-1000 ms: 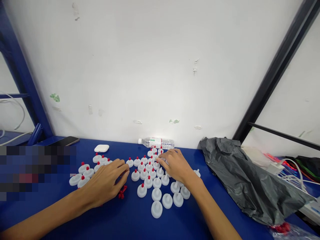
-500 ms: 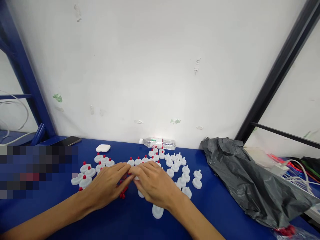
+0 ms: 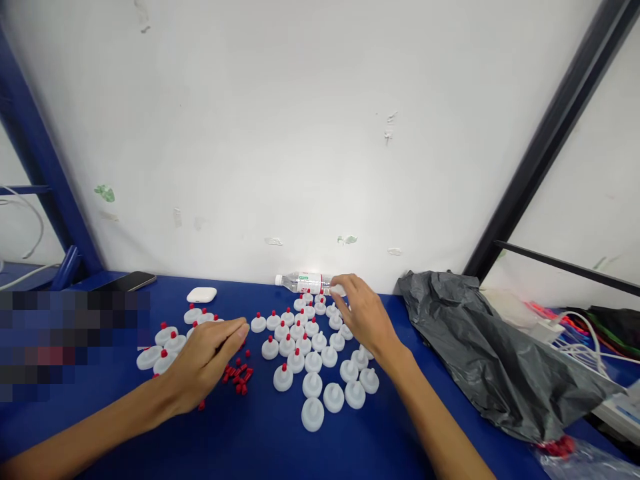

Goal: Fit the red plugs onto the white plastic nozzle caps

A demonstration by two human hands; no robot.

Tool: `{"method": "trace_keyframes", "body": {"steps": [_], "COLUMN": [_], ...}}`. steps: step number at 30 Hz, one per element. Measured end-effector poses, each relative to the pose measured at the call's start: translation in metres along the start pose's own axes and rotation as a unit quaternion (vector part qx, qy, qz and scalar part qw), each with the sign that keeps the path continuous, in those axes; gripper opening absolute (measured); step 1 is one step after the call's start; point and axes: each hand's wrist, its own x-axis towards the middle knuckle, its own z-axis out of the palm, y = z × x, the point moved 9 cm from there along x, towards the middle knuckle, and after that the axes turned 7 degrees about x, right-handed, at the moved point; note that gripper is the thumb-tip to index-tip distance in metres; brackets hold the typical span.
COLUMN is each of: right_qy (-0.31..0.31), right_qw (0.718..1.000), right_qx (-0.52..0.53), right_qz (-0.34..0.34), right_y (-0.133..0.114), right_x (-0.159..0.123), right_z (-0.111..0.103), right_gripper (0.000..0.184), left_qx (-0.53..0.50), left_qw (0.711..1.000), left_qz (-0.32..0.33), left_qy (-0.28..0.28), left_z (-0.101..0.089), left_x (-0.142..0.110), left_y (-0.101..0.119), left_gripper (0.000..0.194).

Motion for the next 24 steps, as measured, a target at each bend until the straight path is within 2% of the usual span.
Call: {"method": "trace_keyframes", "body": {"steps": [2,4,9,12,17,24], "right_qy": [-0.008,-0.051,-0.169,-0.21,-0.244,-0.239], "right_qw": [0.999,0.998,0.985,0.977,0.969,0.968], "right_qx": [-0.014,-0.014,-0.018,-0.019,-0.023,-0.054], "right_qz": [0.046,0.042,0.013,0.028,0.044,0.051], "right_y": [0.015,0.014,0.007,0.011,0.015,0.016], "right_x": [0.001,0.0,-0.01,-0.015,-0.019,-0.018], "right_z": [-0.004,0.006,0.045,0.057,0.063,0.061], "right_gripper": [0.019,0.021,0.029,0.032,0.034,0.043], "left_qx": [0.102,0.158,0.19,0.199,0.204,0.205], "left_qw": [0.994,0.986,0.977,0.974,0.973,0.973], "left_qz": [0.036,0.049,0.067,0.064,0.052,0.047], "left_qy": [0.001,-0.019,-0.069,-0.084,-0.094,-0.091], "left_z": [0.002,0.01,0.029,0.033,0.035,0.036], "left_x": [0.002,0.002,-0.002,-0.004,-0.004,-0.005], "left_y": [0.003,0.002,0.003,0.002,-0.001,-0.004], "left_gripper": [0.035,0.028,0.02,0.018,0.015,0.014]}}
